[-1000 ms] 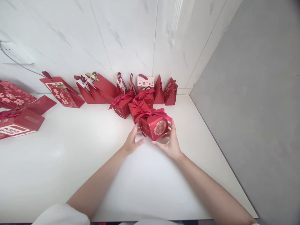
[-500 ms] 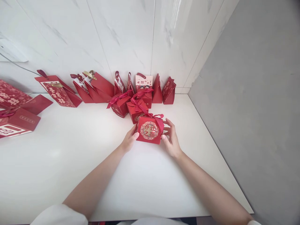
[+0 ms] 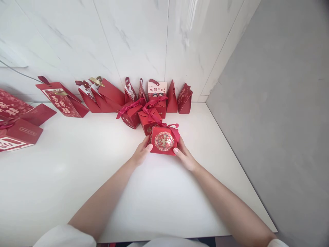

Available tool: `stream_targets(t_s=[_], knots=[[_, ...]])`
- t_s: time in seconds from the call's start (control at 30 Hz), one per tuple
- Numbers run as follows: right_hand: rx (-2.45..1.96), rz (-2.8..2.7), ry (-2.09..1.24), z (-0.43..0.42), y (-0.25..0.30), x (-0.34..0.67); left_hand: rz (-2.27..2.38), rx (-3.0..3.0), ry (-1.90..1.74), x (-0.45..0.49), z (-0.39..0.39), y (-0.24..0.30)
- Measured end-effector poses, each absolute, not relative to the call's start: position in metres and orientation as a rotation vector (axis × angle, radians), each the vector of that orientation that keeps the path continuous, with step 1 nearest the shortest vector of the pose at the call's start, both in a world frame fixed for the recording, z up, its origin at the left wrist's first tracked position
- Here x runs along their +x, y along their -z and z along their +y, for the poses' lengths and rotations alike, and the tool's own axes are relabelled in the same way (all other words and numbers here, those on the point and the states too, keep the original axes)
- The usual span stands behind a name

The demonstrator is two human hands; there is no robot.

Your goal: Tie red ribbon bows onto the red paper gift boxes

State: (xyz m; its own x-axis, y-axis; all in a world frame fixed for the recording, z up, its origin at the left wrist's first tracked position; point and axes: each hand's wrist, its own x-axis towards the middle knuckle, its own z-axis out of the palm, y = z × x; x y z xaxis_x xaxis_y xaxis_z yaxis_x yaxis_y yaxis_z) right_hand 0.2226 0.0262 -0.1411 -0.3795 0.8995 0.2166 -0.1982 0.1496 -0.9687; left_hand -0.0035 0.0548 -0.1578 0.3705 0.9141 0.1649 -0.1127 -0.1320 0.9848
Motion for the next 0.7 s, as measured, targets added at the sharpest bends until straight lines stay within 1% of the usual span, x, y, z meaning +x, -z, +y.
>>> stream_targets(t_s=[0.57,0.63,0.7], knots=[[-0.758,-1.502,-1.361,0.0286,0.1468,0.2231,0.809,1.502,-1.03,-0.0034,0.0545,0.1603],[-0.774,-1.502,-1.295,0.0281,0.1488,0.2228,0.82,1.584,-1.099,-0.0013,0.0524,0.1575],[-0.811,-1.512,-1.167,0.0264,0.1495,0.2229,0.88,1.742,-1.266,0.0003,0.0492,0.1536]])
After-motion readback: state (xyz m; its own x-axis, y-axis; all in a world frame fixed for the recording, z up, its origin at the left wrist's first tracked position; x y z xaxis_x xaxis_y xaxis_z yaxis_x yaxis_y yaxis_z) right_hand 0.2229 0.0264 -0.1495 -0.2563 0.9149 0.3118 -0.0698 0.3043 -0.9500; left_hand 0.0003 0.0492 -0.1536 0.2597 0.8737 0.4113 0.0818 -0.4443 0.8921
